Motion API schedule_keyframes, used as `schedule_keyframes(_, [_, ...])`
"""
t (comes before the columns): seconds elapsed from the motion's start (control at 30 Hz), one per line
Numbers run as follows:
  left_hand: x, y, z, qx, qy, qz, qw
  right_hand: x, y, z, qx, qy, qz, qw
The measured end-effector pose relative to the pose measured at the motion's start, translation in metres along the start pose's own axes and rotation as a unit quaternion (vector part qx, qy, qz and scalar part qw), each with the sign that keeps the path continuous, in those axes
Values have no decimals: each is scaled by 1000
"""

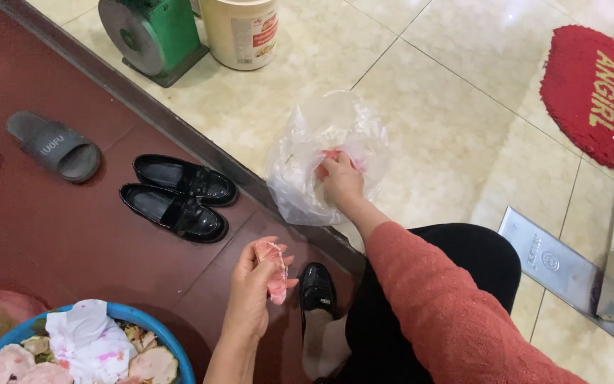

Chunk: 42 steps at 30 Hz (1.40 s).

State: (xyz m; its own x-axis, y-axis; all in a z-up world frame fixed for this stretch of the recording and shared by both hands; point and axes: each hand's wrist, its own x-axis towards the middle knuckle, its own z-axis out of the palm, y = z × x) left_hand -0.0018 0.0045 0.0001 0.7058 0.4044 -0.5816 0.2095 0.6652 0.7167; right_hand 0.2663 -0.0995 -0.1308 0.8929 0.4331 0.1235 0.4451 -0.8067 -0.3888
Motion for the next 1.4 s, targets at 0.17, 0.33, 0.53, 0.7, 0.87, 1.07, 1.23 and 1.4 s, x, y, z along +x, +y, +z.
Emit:
schedule_keyframes(0.17, [-2,3,0,-20,-4,9,1000,27,3,-35,234,51,47,970])
schedule_keyframes(0.33, [3,1,-14,-111,6,15,994,1,-70,-138,503,91,45,858])
schedule_keyframes(0.53, [-18,-7,-65,-244,-26,96,965,-109,-179,-133,472,-113,-68,872])
schedule_keyframes(0.7, [-67,9,-105,-255,0,119,960,-159,-226,-102,511,-299,-52,804])
schedule_keyframes(0.87, [-114,9,-147,-281,97,154,942,-201,-269,-89,448,-369,-131,803])
schedule_keyframes(1.07, [-180,18,-171,-269,157,199,929,-242,-318,-95,408,-431,-179,785])
schedule_keyframes(1.23, [-212,4,-204,-245,178,240,922,-267,-343,-84,451,-476,-192,730])
schedule_keyframes(1.4, [-223,-6,-237,-244,234,264,903,-290,-365,-80,453,-489,-197,719])
